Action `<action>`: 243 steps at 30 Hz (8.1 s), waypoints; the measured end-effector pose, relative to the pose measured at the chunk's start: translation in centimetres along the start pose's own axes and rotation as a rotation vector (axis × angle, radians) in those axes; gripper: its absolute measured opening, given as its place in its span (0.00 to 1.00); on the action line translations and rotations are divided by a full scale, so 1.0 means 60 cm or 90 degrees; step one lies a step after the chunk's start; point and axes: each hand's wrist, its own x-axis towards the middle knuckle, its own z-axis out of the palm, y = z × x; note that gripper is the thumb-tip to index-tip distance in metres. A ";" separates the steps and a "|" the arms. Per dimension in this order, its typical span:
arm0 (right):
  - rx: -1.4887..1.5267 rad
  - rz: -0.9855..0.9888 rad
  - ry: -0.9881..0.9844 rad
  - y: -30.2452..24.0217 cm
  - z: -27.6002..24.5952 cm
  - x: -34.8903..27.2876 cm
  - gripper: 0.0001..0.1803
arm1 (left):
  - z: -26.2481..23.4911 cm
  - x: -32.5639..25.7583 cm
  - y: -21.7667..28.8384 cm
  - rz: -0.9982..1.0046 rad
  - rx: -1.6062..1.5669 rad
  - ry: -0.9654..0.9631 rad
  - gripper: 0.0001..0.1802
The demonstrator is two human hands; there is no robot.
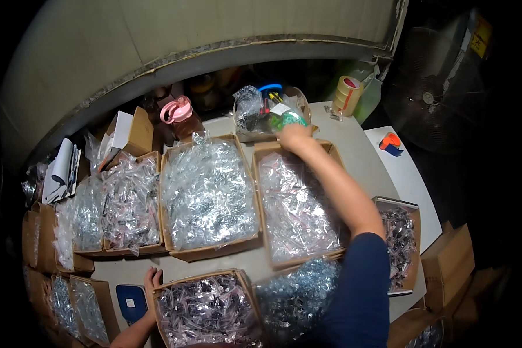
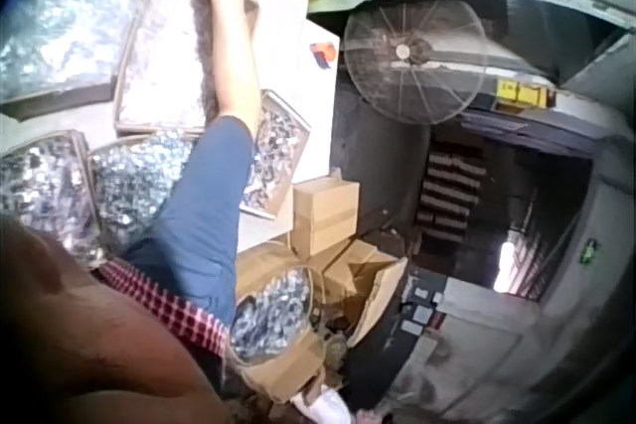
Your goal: The person organizes boxes of metal components on a table, moving containers aside to reach specific parts and placing them onto a scale.
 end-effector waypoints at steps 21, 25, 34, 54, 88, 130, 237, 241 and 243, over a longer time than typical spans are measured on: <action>-0.003 -0.016 0.119 -0.036 0.118 0.280 0.41 | 0.053 -0.023 -0.066 -0.014 -0.025 -0.042 0.24; -0.022 -0.067 0.073 -0.084 0.101 0.308 0.37 | 0.074 -0.053 -0.093 0.027 0.028 0.034 0.25; -0.076 -0.049 -0.051 -0.037 0.047 0.209 0.33 | 0.030 -0.021 -0.060 0.007 -0.009 -0.008 0.26; 0.177 -0.308 -0.159 0.219 -0.005 -0.531 0.19 | 0.014 -0.015 -0.021 -0.074 -0.317 0.074 0.25; 0.050 -0.543 0.258 0.098 0.096 -0.390 0.21 | -0.046 0.286 0.305 0.289 0.168 -0.110 0.74; 0.167 -0.155 0.118 0.181 0.062 -0.262 0.52 | -0.062 0.390 0.294 0.220 0.384 -0.160 0.56; -0.092 -0.119 0.158 0.361 0.197 -0.816 0.24 | -0.010 -0.552 0.205 -0.092 0.027 0.234 0.28; -0.072 -0.155 0.224 0.357 0.196 -0.827 0.23 | -0.015 -0.549 0.206 -0.095 0.026 0.219 0.29; -0.057 -0.158 0.252 0.371 0.206 -0.827 0.24 | -0.012 -0.546 0.205 -0.091 0.026 0.221 0.29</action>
